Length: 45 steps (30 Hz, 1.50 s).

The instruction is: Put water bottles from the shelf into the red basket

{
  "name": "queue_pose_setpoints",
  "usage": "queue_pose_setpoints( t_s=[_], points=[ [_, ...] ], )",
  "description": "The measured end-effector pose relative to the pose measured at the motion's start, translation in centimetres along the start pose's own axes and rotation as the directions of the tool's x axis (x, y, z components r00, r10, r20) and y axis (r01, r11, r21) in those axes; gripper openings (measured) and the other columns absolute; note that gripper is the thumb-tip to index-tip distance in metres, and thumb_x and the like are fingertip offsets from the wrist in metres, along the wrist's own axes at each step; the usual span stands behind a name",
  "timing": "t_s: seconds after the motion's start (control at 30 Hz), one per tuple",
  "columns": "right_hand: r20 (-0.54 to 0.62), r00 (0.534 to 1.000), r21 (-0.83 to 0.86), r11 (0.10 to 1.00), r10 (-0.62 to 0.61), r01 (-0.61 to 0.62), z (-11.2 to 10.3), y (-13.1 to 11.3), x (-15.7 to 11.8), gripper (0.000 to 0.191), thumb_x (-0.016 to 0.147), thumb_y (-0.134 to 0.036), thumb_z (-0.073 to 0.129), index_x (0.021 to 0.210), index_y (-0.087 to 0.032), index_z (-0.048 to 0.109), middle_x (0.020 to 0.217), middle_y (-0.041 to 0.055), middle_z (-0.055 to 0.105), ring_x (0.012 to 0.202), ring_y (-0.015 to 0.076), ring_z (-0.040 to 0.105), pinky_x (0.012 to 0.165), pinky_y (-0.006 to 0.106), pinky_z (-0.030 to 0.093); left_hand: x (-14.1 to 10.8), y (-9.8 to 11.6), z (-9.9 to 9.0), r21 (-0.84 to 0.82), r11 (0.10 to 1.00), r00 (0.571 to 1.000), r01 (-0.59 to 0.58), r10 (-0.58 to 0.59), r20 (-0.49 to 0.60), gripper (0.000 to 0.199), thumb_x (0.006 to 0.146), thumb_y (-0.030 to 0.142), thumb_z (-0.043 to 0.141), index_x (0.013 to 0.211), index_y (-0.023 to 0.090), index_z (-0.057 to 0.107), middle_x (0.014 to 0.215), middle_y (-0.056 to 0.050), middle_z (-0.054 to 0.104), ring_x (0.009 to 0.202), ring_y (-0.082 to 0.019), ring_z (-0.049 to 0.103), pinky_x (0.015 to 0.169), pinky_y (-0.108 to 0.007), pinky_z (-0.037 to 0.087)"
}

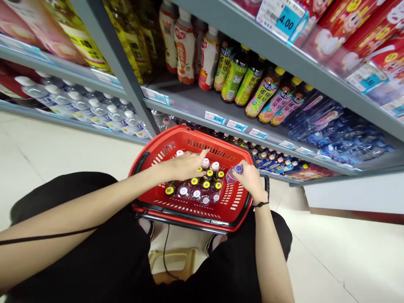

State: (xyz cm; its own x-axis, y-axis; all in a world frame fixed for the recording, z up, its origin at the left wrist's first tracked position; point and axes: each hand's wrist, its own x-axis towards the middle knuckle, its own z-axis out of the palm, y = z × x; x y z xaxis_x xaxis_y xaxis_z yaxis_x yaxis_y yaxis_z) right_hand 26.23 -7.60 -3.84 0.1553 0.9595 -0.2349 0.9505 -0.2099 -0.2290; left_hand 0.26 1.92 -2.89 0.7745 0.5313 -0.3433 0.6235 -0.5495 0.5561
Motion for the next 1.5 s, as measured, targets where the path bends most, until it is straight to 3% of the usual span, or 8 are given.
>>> queue_pose_setpoints(
  t_s=[0.07,0.17,0.33,0.57,0.87,1.07,1.27,1.5],
  points=[
    [0.030,0.994,-0.160,0.982,0.102,-0.096,0.7,0.4,0.2,0.019,0.092,-0.038,0.067,0.096,-0.021,0.061,0.086,0.0040,0.073,0.082,0.0219,0.069,0.066,0.028,0.038,-0.7,-0.2,-0.5,0.077,0.996,0.999,0.044,-0.046,0.028,0.071,0.096,0.034,0.055,0.153,-0.001,0.030,0.123,-0.029,0.069,0.119,-0.041,0.067,0.099,-0.048,0.047],
    [0.052,0.983,-0.234,0.959,0.176,-0.159,1.8,0.8,0.6,0.021,0.094,-0.037,0.064,0.105,-0.019,0.061,0.094,0.0088,0.075,0.090,0.0253,0.071,0.068,0.030,0.039,-1.2,-0.1,-0.7,0.095,0.991,0.988,0.095,-0.105,0.112,0.069,0.097,0.032,0.054,0.151,-0.005,0.033,0.127,-0.032,0.067,0.121,-0.042,0.065,0.096,-0.047,0.050],
    [0.132,0.963,-0.322,0.929,0.234,-0.181,4.2,0.8,1.7,0.026,0.093,-0.036,0.066,0.112,-0.018,0.062,0.104,0.0115,0.076,0.100,0.0267,0.072,0.075,0.030,0.045,-2.1,0.9,-1.1,0.089,0.991,0.978,0.100,-0.115,0.172,0.055,0.092,0.030,0.061,0.138,0.002,0.054,0.131,-0.029,0.066,0.117,-0.040,0.068,0.092,-0.045,0.053],
    [0.215,0.928,-0.403,0.893,0.304,-0.199,8.5,0.5,2.9,0.031,0.092,-0.036,0.068,0.113,-0.012,0.067,0.111,0.0212,0.074,0.106,0.0316,0.072,0.082,0.035,0.050,-3.5,1.6,-1.5,0.052,0.993,0.977,0.109,-0.116,0.176,0.052,0.089,0.032,0.066,0.135,0.008,0.059,0.127,-0.024,0.070,0.114,-0.036,0.070,0.091,-0.041,0.055],
    [0.299,0.898,-0.361,0.909,0.324,-0.208,12.2,2.9,3.0,0.028,0.100,-0.038,0.067,0.111,-0.013,0.068,0.104,0.0067,0.071,0.092,0.0196,0.070,0.084,0.038,0.059,-2.5,1.7,-1.5,0.057,0.985,0.968,0.165,-0.173,0.183,0.043,0.084,0.018,0.070,0.125,0.008,0.071,0.125,-0.027,0.071,0.112,-0.041,0.070,0.093,-0.051,0.056],
    [0.300,0.916,-0.330,0.930,0.267,-0.163,13.7,3.3,3.7,0.025,0.101,-0.037,0.066,0.113,-0.015,0.067,0.105,0.0055,0.070,0.091,0.0190,0.070,0.081,0.035,0.060,-2.1,1.9,-1.6,0.024,0.986,0.966,0.166,-0.167,0.197,0.036,0.078,0.015,0.076,0.113,0.008,0.077,0.121,-0.026,0.073,0.107,-0.042,0.071,0.089,-0.051,0.059],
    [0.290,0.915,-0.341,0.924,0.280,-0.175,14.8,4.3,6.0,0.027,0.101,-0.036,0.066,0.117,-0.015,0.066,0.109,0.0069,0.069,0.097,0.0209,0.069,0.086,0.040,0.059,-2.4,1.5,-1.6,0.024,0.983,0.965,0.183,-0.184,0.185,0.047,0.077,0.011,0.077,0.124,0.009,0.073,0.129,-0.022,0.071,0.120,-0.037,0.067,0.099,-0.048,0.055],
    [0.306,0.914,-0.324,0.932,0.266,-0.163,16.5,5.1,8.5,0.027,0.101,-0.037,0.065,0.116,-0.014,0.066,0.108,0.0066,0.069,0.095,0.0204,0.068,0.087,0.041,0.058,-2.3,1.4,-1.3,0.042,0.966,0.944,0.254,-0.257,0.209,0.039,0.083,0.015,0.074,0.122,0.007,0.074,0.123,-0.026,0.072,0.118,-0.038,0.068,0.099,-0.048,0.054]
  ],
)
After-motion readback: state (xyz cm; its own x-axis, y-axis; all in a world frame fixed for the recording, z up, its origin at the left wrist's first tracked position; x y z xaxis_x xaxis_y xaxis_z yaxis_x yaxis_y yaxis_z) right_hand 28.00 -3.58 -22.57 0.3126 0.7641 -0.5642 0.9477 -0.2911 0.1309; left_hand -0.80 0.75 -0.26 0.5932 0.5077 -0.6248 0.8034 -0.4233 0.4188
